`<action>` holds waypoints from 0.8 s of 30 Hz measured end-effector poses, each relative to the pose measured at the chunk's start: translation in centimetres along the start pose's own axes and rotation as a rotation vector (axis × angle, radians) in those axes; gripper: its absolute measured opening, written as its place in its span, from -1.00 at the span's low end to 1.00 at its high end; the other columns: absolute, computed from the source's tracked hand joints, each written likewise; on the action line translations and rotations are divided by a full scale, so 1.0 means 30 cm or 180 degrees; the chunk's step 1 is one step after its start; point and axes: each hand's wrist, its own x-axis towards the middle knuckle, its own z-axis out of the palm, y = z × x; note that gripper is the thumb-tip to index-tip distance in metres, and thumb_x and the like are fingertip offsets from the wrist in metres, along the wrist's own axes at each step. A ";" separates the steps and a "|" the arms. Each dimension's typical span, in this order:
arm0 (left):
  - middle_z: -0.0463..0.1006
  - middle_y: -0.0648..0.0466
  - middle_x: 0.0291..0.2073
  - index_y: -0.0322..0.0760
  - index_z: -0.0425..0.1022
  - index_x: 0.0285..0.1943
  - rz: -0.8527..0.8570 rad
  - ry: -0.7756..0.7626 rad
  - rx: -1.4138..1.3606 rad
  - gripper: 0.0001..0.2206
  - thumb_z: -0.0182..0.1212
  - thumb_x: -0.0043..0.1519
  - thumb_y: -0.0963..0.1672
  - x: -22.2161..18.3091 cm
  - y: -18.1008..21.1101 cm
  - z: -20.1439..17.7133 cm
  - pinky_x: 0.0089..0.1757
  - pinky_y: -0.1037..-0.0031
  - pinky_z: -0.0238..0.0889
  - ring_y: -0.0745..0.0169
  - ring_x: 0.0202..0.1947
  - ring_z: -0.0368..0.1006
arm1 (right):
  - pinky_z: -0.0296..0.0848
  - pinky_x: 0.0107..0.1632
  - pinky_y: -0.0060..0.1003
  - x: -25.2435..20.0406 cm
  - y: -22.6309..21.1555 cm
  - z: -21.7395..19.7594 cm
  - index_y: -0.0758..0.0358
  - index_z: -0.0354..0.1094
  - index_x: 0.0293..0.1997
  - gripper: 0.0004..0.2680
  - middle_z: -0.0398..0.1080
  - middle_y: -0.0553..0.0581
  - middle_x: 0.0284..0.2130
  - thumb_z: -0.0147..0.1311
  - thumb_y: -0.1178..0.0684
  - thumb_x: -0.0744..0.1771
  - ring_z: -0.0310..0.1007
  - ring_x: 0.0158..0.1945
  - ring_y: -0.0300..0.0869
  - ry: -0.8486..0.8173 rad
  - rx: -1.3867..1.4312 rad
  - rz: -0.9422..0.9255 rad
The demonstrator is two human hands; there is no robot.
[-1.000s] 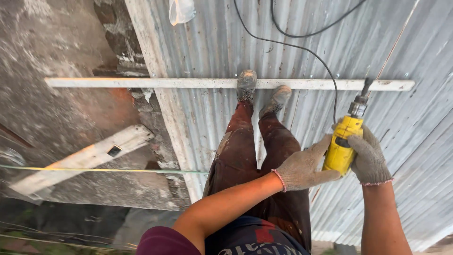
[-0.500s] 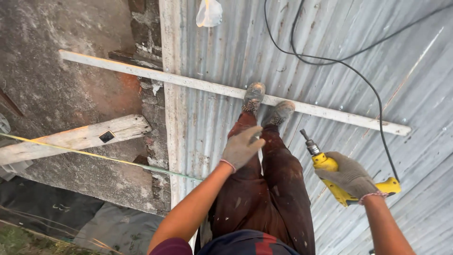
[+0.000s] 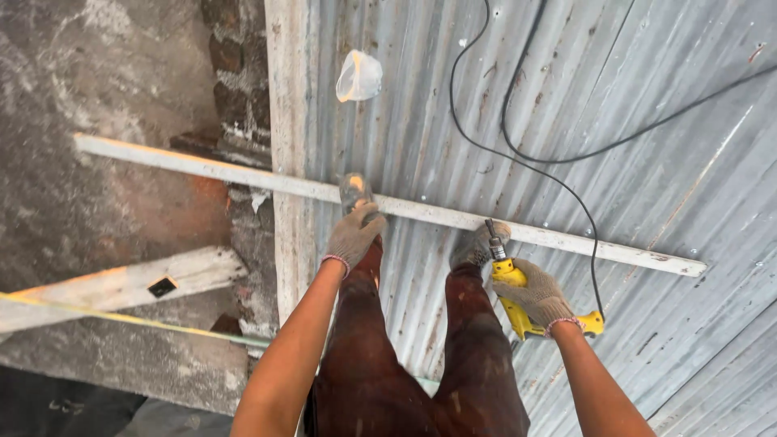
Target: Using a power drill to fasten screws into a corrugated metal roof to secure a strip.
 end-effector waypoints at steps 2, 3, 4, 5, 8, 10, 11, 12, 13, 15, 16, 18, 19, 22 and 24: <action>0.53 0.05 0.22 0.07 0.50 0.26 -0.0150 -0.0100 0.0109 -0.56 0.17 0.23 0.12 0.081 0.036 -0.081 0.27 0.25 0.22 0.02 0.26 0.40 | 0.51 0.14 0.02 0.162 -0.058 -0.005 -0.16 0.39 0.27 -0.49 0.51 0.21 0.06 0.36 -0.29 0.19 0.51 0.13 0.12 -0.0021 0.0107 0.0006; 0.51 0.13 0.24 0.13 0.50 0.26 -0.0306 -0.0152 0.0193 -0.56 0.15 0.22 0.14 0.108 0.045 -0.100 0.29 0.28 0.21 0.08 0.27 0.39 | 0.54 0.09 -0.03 0.234 -0.063 -0.005 -0.13 0.44 0.21 -0.55 0.54 0.13 0.02 0.37 -0.24 0.21 0.55 0.08 0.05 -0.0042 0.0178 -0.0031; 0.51 0.13 0.24 0.13 0.50 0.26 -0.0342 -0.0228 0.0182 -0.56 0.15 0.22 0.14 0.191 -0.053 -0.111 0.29 0.28 0.21 0.08 0.27 0.39 | 0.54 0.09 -0.03 0.296 -0.109 0.002 -0.13 0.44 0.21 -0.55 0.54 0.13 0.02 0.37 -0.24 0.21 0.55 0.08 0.05 -0.0070 0.0169 0.0049; 0.53 0.03 0.20 0.07 0.47 0.28 -0.0297 -0.0257 0.0561 -0.55 0.13 0.23 0.11 0.303 -0.135 -0.108 0.26 0.19 0.23 -0.04 0.23 0.41 | 0.53 0.08 -0.01 0.364 -0.149 -0.006 -0.09 0.39 0.23 -0.56 0.49 0.17 0.04 0.35 -0.22 0.24 0.54 0.08 0.07 0.0268 -0.0367 0.0031; 0.57 -0.04 0.15 0.04 0.46 0.27 -0.0249 -0.0438 0.1115 -0.54 0.12 0.20 0.09 0.548 -0.292 -0.078 0.20 0.11 0.29 -0.14 0.18 0.46 | 0.54 0.04 -0.01 0.605 -0.141 -0.056 -0.05 0.36 0.19 -0.57 0.43 0.20 0.03 0.33 -0.27 0.25 0.53 0.08 0.08 0.0973 -0.1058 -0.0135; 0.58 -0.01 0.13 0.08 0.48 0.24 -0.0360 -0.0511 0.1269 -0.55 0.13 0.17 0.10 0.656 -0.408 -0.046 0.18 0.12 0.32 -0.11 0.16 0.48 | 0.56 0.01 -0.02 0.760 -0.152 -0.091 -0.05 0.36 0.14 -0.56 0.41 0.17 -0.01 0.33 -0.34 0.24 0.52 0.07 0.07 0.1282 -0.1248 -0.0406; 0.59 -0.01 0.11 0.06 0.48 0.24 -0.0460 -0.0420 0.1555 -0.53 0.14 0.14 0.10 0.731 -0.464 -0.019 0.13 0.13 0.35 -0.08 0.13 0.51 | 0.51 0.07 0.05 0.832 -0.182 -0.119 -0.06 0.35 0.19 -0.57 0.37 0.19 0.04 0.32 -0.30 0.26 0.50 0.10 0.12 0.1273 -0.1186 -0.0108; 0.60 -0.01 0.08 0.04 0.47 0.24 -0.0561 -0.0328 0.1841 -0.51 0.14 0.11 0.10 0.808 -0.518 0.013 0.09 0.13 0.38 -0.05 0.09 0.54 | 0.47 0.12 0.12 0.905 -0.210 -0.148 -0.08 0.34 0.24 -0.57 0.34 0.22 0.09 0.32 -0.25 0.27 0.48 0.13 0.17 0.1263 -0.1121 0.0189; 0.60 -0.01 0.08 0.04 0.47 0.24 -0.0568 -0.0363 0.1831 -0.51 0.14 0.11 0.10 0.875 -0.521 0.032 0.09 0.13 0.38 -0.05 0.09 0.54 | 0.47 0.12 0.12 0.965 -0.229 -0.166 -0.08 0.34 0.24 -0.57 0.34 0.22 0.09 0.32 -0.25 0.27 0.48 0.13 0.17 0.1246 -0.1138 0.0217; 0.46 -0.12 0.18 -0.20 0.23 0.46 -0.0569 0.0195 0.2144 -0.31 0.23 0.11 0.04 0.988 -0.536 0.089 0.10 0.08 0.34 -0.17 0.17 0.44 | 0.50 0.06 0.06 1.077 -0.247 -0.193 -0.09 0.40 0.19 -0.60 0.38 0.15 0.06 0.31 -0.24 0.26 0.51 0.08 0.11 0.1289 -0.1002 -0.0046; 0.46 -0.12 0.18 -0.20 0.23 0.46 -0.0596 0.0132 0.2135 -0.31 0.23 0.11 0.04 1.031 -0.519 0.119 0.10 0.08 0.34 -0.17 0.17 0.44 | 0.50 0.06 0.06 1.131 -0.232 -0.176 -0.09 0.40 0.19 -0.60 0.38 0.15 0.06 0.31 -0.24 0.26 0.51 0.08 0.11 0.1244 -0.1030 -0.0002; 0.38 0.00 0.22 -0.16 0.28 0.40 -0.1363 0.0697 0.1990 -0.44 0.15 0.16 -0.02 1.132 -0.471 0.168 0.17 0.21 0.22 -0.02 0.26 0.31 | 0.45 0.12 0.22 1.255 -0.221 -0.162 -0.11 0.35 0.20 -0.53 0.31 0.21 0.08 0.37 -0.26 0.20 0.45 0.11 0.26 0.1546 -0.0896 -0.0284; 0.38 0.00 0.22 -0.16 0.28 0.40 -0.1375 0.0683 0.1974 -0.44 0.15 0.16 -0.02 1.165 -0.467 0.191 0.17 0.21 0.22 -0.02 0.26 0.31 | 0.45 0.12 0.22 1.321 -0.205 -0.148 -0.11 0.35 0.20 -0.53 0.31 0.21 0.08 0.37 -0.26 0.20 0.45 0.11 0.26 0.1538 -0.0918 -0.0280; 0.36 -0.01 0.29 -0.13 0.22 0.46 -0.1546 0.0429 0.1752 -0.42 0.06 0.20 0.01 1.236 -0.462 0.250 0.20 0.13 0.17 -0.07 0.30 0.28 | 0.44 0.12 0.18 1.470 -0.164 -0.110 -0.18 0.34 0.20 -0.53 0.27 0.13 0.08 0.35 -0.30 0.20 0.45 0.11 0.22 0.1581 -0.0904 -0.0361; 0.32 -0.01 0.38 -0.08 0.13 0.55 -0.1831 0.0123 0.1396 -0.39 -0.08 0.26 0.05 1.242 -0.492 0.280 0.25 0.01 0.11 -0.15 0.36 0.24 | 0.48 0.09 0.13 1.528 -0.170 -0.090 -0.23 0.34 0.20 -0.56 0.27 0.11 0.01 0.35 -0.22 0.21 0.48 0.07 0.19 0.1627 -0.1135 -0.0358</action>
